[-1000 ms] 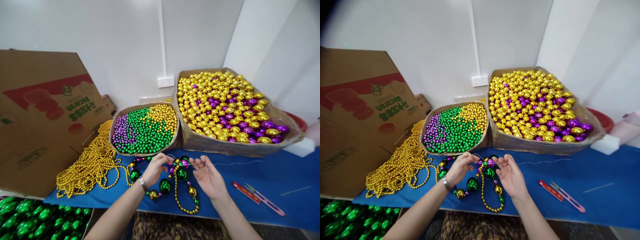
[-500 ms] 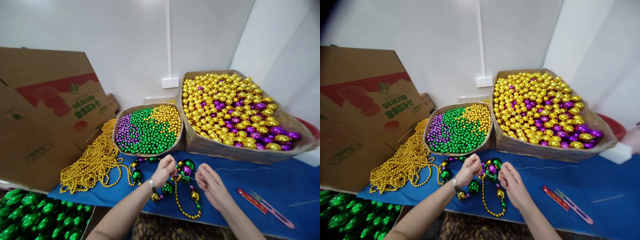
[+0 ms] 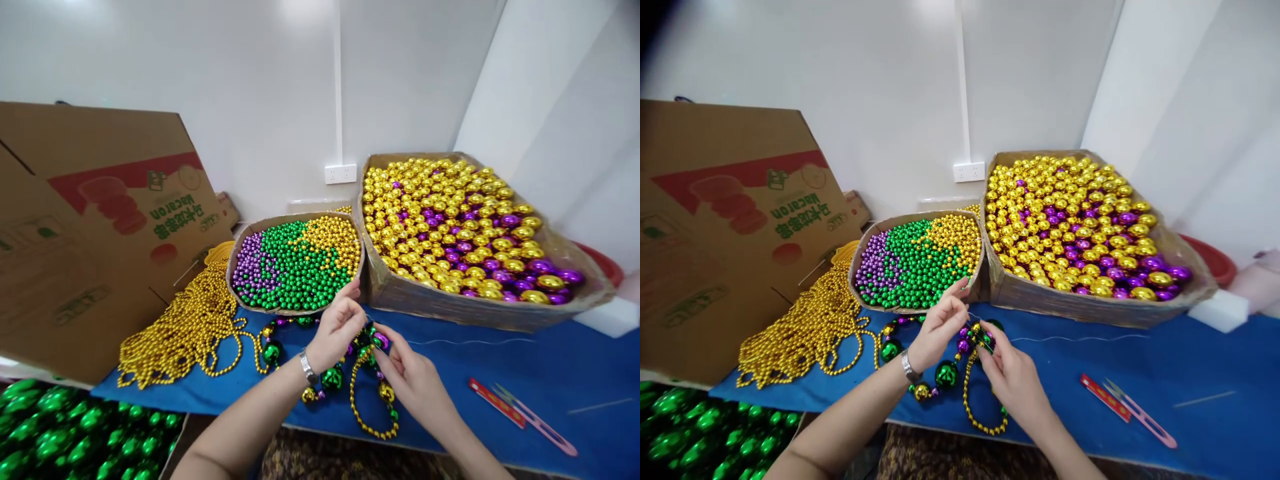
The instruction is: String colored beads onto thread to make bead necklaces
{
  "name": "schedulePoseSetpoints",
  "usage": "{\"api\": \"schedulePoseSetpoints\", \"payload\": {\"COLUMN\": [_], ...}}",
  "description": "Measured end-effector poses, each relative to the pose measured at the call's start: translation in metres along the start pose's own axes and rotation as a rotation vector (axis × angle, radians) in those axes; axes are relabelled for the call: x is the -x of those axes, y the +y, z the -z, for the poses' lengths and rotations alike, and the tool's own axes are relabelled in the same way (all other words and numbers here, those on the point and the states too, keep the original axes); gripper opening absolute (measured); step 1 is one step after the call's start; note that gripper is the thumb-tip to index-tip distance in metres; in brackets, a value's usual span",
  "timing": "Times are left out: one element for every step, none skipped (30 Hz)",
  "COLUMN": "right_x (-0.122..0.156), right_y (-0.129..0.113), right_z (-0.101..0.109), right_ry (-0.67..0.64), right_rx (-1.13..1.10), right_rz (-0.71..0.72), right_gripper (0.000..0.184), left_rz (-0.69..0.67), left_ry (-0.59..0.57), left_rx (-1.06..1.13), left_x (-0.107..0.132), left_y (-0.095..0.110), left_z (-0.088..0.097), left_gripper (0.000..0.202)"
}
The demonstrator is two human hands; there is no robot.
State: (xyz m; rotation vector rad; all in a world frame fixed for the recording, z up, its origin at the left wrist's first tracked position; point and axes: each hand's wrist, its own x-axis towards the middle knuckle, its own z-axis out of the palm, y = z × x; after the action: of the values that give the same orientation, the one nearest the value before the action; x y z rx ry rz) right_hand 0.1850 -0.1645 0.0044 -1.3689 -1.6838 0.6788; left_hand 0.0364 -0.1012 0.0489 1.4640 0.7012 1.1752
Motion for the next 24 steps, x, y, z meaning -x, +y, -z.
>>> {"api": "schedulePoseSetpoints", "payload": {"right_x": [-0.003,-0.007,-0.011,-0.015,-0.018,-0.022,-0.024,-0.027,-0.029,-0.031,-0.033,-0.035,-0.037,-0.039,-0.04,-0.042,-0.043,-0.045,-0.046,-0.047,-0.048,-0.048,-0.049,-0.05], "right_y": [-0.002,-0.004,-0.006,-0.009,-0.012,-0.015,-0.018,-0.021,-0.024,-0.027,-0.03,-0.032,-0.035,-0.037,-0.038,-0.04,-0.04,-0.041,-0.042,-0.043,-0.044,-0.045,-0.045,-0.046], "right_z": [0.0,0.002,0.004,0.008,0.013,0.018,0.025,0.032,0.039,0.047,0.053,0.059,0.064,0.068,0.072,0.074,0.075,0.077,0.078,0.078,0.079,0.079,0.08,0.081], "right_ry": [-0.008,-0.02,-0.031,-0.032,-0.025,-0.011,0.009,0.029,0.045,0.055,0.062,0.065,0.066,0.069,0.077,0.089,0.104,0.117,0.124,0.125,0.124,0.119,0.113,0.106], "right_rx": [-0.013,-0.035,-0.057,-0.073,-0.08,-0.08,-0.078,-0.079,-0.088,-0.104,-0.123,-0.146,-0.177,-0.219,-0.272,-0.336,-0.401,-0.457,-0.496,-0.518,-0.525,-0.522,-0.518,-0.519], "right_rz": [0.006,0.025,0.049,0.069,0.081,0.085,0.083,0.077,0.074,0.069,0.062,0.054,0.045,0.039,0.035,0.033,0.033,0.034,0.037,0.041,0.047,0.054,0.06,0.063], "right_gripper": [0.029,0.024,0.02,0.02,0.022,0.024,0.025,0.025,0.025,0.025,0.024,0.025,0.026,0.027,0.027,0.028,0.028,0.028,0.028,0.027,0.027,0.026,0.026,0.026], "left_rz": [-0.072,-0.133,-0.181,-0.216,-0.237,-0.246,-0.239,-0.216,-0.178,-0.133,-0.085,-0.042,-0.006,0.013,0.013,-0.01,-0.052,-0.106,-0.161,-0.21,-0.25,-0.28,-0.3,-0.313], "left_ry": [-0.052,-0.094,-0.121,-0.135,-0.137,-0.129,-0.116,-0.095,-0.069,-0.041,-0.02,-0.012,-0.023,-0.052,-0.097,-0.147,-0.197,-0.245,-0.293,-0.341,-0.388,-0.434,-0.477,-0.513], "left_rx": [-0.1,-0.179,-0.238,-0.278,-0.299,-0.3,-0.285,-0.26,-0.233,-0.208,-0.192,-0.182,-0.174,-0.17,-0.171,-0.176,-0.182,-0.19,-0.198,-0.204,-0.206,-0.208,-0.214,-0.223], "left_x": [0.0,-0.001,-0.002,-0.004,-0.005,-0.006,-0.007,-0.007,-0.007,-0.006,-0.004,-0.002,-0.001,0.001,0.001,0.001,0.0,-0.003,-0.006,-0.009,-0.013,-0.017,-0.021,-0.024], "left_y": [0.004,0.007,0.011,0.014,0.016,0.016,0.014,0.011,0.006,0.0,-0.006,-0.012,-0.018,-0.022,-0.024,-0.024,-0.022,-0.02,-0.016,-0.012,-0.009,-0.006,-0.004,-0.003], "left_z": [-0.003,-0.006,-0.008,-0.01,-0.011,-0.01,-0.009,-0.007,-0.005,-0.002,0.0,0.001,0.002,0.001,0.0,-0.003,-0.005,-0.009,-0.012,-0.015,-0.018,-0.021,-0.023,-0.025], "left_gripper": [0.01,0.009,0.009,0.009,0.01,0.01,0.011,0.013,0.014,0.016,0.018,0.019,0.02,0.02,0.019,0.019,0.018,0.016,0.015,0.013,0.012,0.011,0.011,0.011]}}
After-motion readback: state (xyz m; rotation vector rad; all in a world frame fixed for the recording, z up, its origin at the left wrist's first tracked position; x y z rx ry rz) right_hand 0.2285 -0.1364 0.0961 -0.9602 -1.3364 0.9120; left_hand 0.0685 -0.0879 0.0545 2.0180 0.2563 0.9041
